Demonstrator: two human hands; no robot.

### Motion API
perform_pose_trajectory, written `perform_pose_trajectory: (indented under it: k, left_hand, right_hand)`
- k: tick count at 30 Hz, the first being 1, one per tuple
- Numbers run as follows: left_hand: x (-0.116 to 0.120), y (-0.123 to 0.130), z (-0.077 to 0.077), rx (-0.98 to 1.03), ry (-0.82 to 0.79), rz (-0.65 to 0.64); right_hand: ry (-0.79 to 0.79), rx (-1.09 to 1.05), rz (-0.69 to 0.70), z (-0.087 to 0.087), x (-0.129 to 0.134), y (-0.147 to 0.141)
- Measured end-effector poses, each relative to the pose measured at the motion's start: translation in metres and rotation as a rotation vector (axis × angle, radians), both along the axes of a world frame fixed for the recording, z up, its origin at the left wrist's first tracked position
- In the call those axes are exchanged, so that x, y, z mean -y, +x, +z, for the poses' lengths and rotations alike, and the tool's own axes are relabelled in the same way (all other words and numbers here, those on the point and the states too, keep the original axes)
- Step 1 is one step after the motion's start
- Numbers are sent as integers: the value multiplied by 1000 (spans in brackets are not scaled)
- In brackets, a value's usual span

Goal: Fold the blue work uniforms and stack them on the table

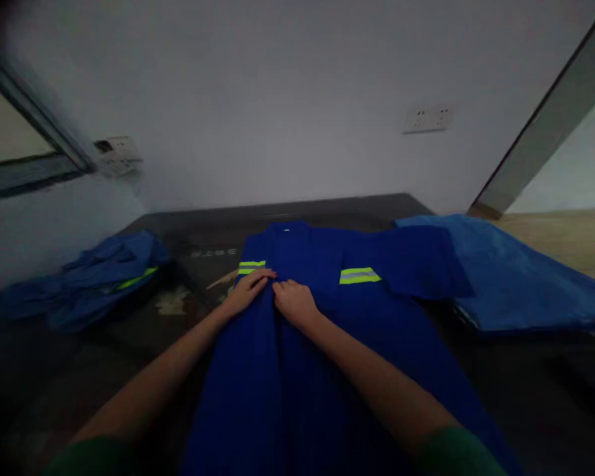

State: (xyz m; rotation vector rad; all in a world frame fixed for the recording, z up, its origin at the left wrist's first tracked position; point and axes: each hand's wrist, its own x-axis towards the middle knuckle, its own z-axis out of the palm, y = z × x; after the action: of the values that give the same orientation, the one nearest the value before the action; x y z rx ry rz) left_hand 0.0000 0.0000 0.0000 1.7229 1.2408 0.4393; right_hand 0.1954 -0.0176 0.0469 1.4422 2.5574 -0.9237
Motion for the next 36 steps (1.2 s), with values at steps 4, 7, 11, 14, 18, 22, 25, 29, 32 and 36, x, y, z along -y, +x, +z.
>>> perform_pose_trajectory:
  k: [4, 7, 11, 14, 18, 22, 25, 29, 32, 36]
  left_hand:
    - [0, 4, 4, -23, -9, 10]
    - [0, 6, 12, -34, -18, -5]
    - [-1, 8, 22, -28, -30, -58]
    - [-1, 8, 25, -34, -33, -123]
    - [1, 6, 23, -40, -11, -186]
    - [1, 7, 22, -8, 4, -185]
    - [2, 10, 24, -19, 73, -184]
    - [4, 13, 27, -30, 85, -242]
    - [3, 14, 28, -26, 59, -264]
    - [0, 16, 28, -26, 56, -272]
  right_hand:
    - [3, -8, 5, 1, 1, 1]
    - [-65, 11, -71, 4, -4, 3]
    - [-129, 21, -171, 9, -9, 6]
    - [-109, 42, -211, 11, -9, 6]
    - [-109, 95, -220, 9, -6, 5]
    - [-109, 10, -235, 5, 2, 8]
    - [-100, -71, -277, 2, 9, 15]
    - [-147, -141, -341, -2, 14, 21]
    - [-161, -176, -374, -4, 15, 22]
    - [-150, -193, -393, -3, 16, 21]
